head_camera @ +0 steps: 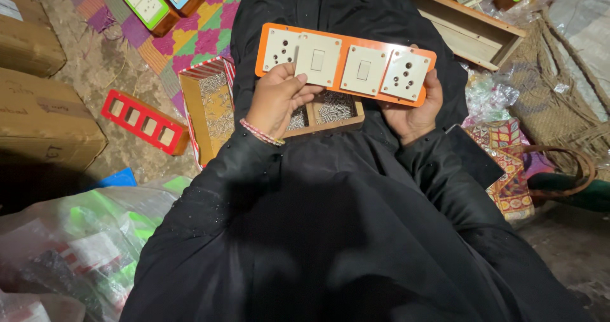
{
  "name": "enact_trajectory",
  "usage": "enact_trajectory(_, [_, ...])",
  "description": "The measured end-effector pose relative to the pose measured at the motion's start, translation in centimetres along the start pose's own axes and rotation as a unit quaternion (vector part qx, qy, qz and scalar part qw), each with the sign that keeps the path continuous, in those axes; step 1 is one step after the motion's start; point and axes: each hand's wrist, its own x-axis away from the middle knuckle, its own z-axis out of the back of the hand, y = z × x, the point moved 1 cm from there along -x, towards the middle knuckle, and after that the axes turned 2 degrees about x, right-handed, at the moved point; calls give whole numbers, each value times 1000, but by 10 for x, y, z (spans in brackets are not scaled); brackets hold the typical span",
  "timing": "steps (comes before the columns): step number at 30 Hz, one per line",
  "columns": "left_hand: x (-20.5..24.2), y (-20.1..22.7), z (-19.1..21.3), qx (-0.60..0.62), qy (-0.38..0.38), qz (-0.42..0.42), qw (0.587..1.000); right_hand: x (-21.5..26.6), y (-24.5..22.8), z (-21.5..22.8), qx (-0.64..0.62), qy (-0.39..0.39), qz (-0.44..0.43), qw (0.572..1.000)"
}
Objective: The person assembles an orange switchboard by inserting white switch modules into the frame and securing them with screws. The person picks screws from a wooden box and tightens them by hand into the switchboard.
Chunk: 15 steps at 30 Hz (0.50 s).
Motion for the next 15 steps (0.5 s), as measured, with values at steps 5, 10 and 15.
enact_trajectory(5, [-8, -9, -2, 23, 19, -6, 1000, -1, 2, -4, -4, -13, 2, 1000])
enact_trajectory(10, [-12, -11, -3, -16, 34, -10, 999, -3, 3, -8, 1, -11, 16, 1000])
enact_trajectory(15, [-7, -7, -10, -215, 111, -72, 968, -1, 3, -10, 3, -18, 19, 1000])
